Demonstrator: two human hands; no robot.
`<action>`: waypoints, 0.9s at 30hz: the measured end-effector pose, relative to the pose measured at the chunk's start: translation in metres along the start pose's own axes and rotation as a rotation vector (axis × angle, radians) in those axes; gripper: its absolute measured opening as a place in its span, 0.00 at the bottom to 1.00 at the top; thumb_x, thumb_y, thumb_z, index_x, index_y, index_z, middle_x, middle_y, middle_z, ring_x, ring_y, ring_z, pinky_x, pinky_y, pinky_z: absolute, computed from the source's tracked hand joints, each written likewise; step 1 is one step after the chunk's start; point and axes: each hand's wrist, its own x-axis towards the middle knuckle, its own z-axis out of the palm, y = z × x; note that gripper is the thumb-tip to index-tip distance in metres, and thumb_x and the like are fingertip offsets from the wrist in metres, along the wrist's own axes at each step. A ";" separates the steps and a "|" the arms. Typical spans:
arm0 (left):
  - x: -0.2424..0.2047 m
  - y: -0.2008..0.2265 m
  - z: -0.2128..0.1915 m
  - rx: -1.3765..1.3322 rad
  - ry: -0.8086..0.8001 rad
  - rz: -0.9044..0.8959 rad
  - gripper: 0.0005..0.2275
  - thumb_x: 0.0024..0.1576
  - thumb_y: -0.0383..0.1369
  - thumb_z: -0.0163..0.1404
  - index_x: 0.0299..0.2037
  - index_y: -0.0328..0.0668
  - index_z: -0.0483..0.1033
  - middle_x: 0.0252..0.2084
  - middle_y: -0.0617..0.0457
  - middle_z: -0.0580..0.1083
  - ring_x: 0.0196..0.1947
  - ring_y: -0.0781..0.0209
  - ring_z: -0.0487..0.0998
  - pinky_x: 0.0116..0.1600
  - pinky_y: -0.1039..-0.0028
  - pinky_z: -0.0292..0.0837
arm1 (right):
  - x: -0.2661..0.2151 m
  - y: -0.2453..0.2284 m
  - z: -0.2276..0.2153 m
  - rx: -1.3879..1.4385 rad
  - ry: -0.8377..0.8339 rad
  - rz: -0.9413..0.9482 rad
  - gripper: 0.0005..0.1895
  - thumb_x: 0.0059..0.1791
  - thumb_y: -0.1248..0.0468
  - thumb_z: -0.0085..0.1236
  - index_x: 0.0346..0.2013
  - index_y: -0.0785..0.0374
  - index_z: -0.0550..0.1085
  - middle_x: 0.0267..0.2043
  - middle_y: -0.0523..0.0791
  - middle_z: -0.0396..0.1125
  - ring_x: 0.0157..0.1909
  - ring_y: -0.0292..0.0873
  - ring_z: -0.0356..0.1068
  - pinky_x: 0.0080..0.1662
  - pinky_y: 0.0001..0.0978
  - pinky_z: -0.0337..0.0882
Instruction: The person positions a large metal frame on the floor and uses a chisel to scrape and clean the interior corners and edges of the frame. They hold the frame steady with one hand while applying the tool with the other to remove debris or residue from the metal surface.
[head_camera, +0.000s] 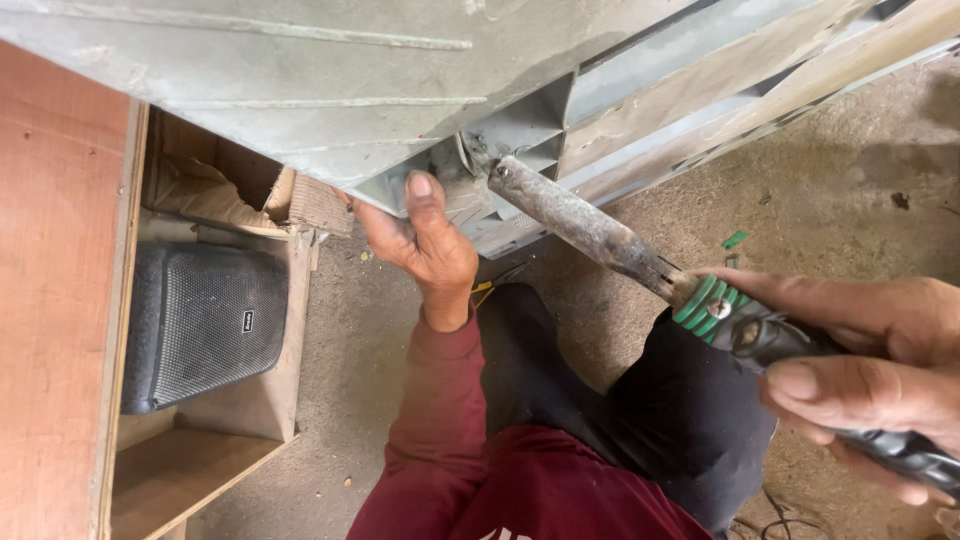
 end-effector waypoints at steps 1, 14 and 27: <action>-0.001 -0.001 0.000 -0.005 0.006 -0.010 0.31 0.70 0.30 0.46 0.78 0.29 0.42 0.33 0.57 0.68 0.26 0.75 0.62 0.31 0.84 0.55 | 0.004 -0.004 -0.003 0.009 -0.036 -0.002 0.43 0.51 0.61 0.62 0.77 0.55 0.51 0.26 0.54 0.65 0.12 0.46 0.70 0.12 0.41 0.77; -0.004 -0.007 0.007 -0.051 0.085 -0.083 0.23 0.69 0.32 0.48 0.70 0.26 0.57 0.30 0.58 0.66 0.26 0.75 0.60 0.31 0.83 0.53 | 0.022 -0.037 -0.048 -0.260 -0.158 -0.112 0.37 0.53 0.59 0.59 0.72 0.66 0.56 0.25 0.53 0.68 0.19 0.45 0.74 0.19 0.40 0.79; -0.005 -0.009 0.004 0.038 0.090 -0.059 0.17 0.72 0.32 0.48 0.64 0.24 0.63 0.28 0.57 0.66 0.26 0.73 0.61 0.34 0.82 0.54 | 0.011 -0.021 -0.018 -0.108 -0.137 0.005 0.42 0.51 0.54 0.60 0.75 0.47 0.49 0.26 0.51 0.68 0.15 0.44 0.72 0.17 0.41 0.79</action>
